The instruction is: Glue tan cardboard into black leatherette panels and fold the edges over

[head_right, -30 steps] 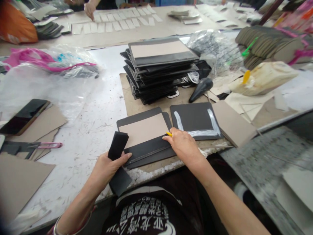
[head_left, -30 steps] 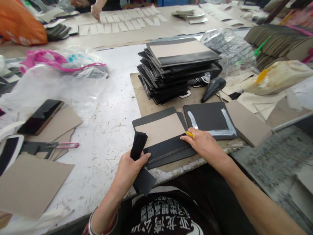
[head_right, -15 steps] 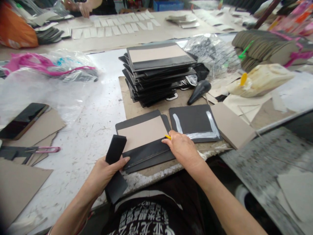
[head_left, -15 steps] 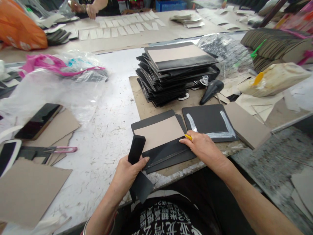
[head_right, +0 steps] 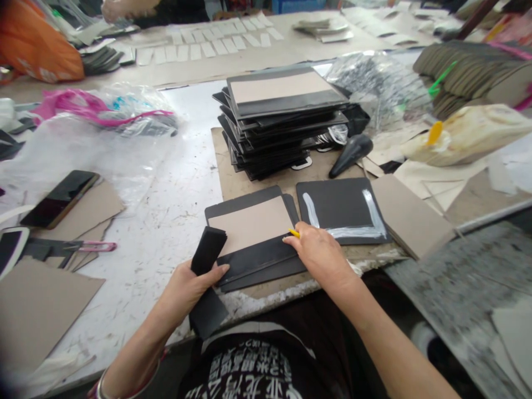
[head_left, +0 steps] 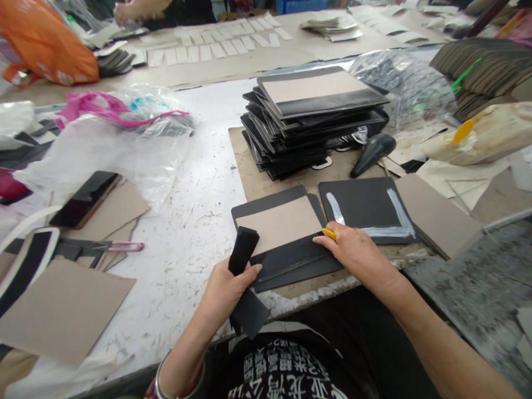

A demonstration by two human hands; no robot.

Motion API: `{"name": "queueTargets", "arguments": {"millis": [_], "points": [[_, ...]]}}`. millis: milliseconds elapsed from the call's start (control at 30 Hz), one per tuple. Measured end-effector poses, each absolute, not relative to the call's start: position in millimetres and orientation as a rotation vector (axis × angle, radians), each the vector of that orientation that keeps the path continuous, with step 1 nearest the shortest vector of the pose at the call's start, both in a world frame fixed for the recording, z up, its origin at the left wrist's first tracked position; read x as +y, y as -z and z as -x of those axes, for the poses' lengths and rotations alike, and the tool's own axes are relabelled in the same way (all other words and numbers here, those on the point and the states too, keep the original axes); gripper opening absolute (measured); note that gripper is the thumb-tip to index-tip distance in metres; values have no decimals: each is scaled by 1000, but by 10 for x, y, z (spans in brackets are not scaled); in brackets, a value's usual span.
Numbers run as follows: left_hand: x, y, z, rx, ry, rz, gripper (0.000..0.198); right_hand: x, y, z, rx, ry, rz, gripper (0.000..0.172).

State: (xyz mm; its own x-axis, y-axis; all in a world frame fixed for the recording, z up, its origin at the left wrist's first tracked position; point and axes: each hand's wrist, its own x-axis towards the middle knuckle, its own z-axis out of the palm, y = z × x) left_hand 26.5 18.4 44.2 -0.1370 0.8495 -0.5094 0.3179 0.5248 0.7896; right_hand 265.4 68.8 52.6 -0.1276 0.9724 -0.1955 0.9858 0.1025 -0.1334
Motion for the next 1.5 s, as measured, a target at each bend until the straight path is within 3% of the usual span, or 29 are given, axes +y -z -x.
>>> {"name": "queueTargets", "arguments": {"millis": [1167, 1367, 1500], "points": [[141, -391, -258, 1751, -671, -1051, 27, 719, -411, -2733, 2329, 273, -1962, 21], [124, -396, -269, 1768, -704, -1035, 25, 728, -514, -2712, 2226, 299, -1975, 26], [126, -404, -280, 1758, -699, -1008, 25, 700, -645, -2782, 2175, 192, -1997, 21]]}}
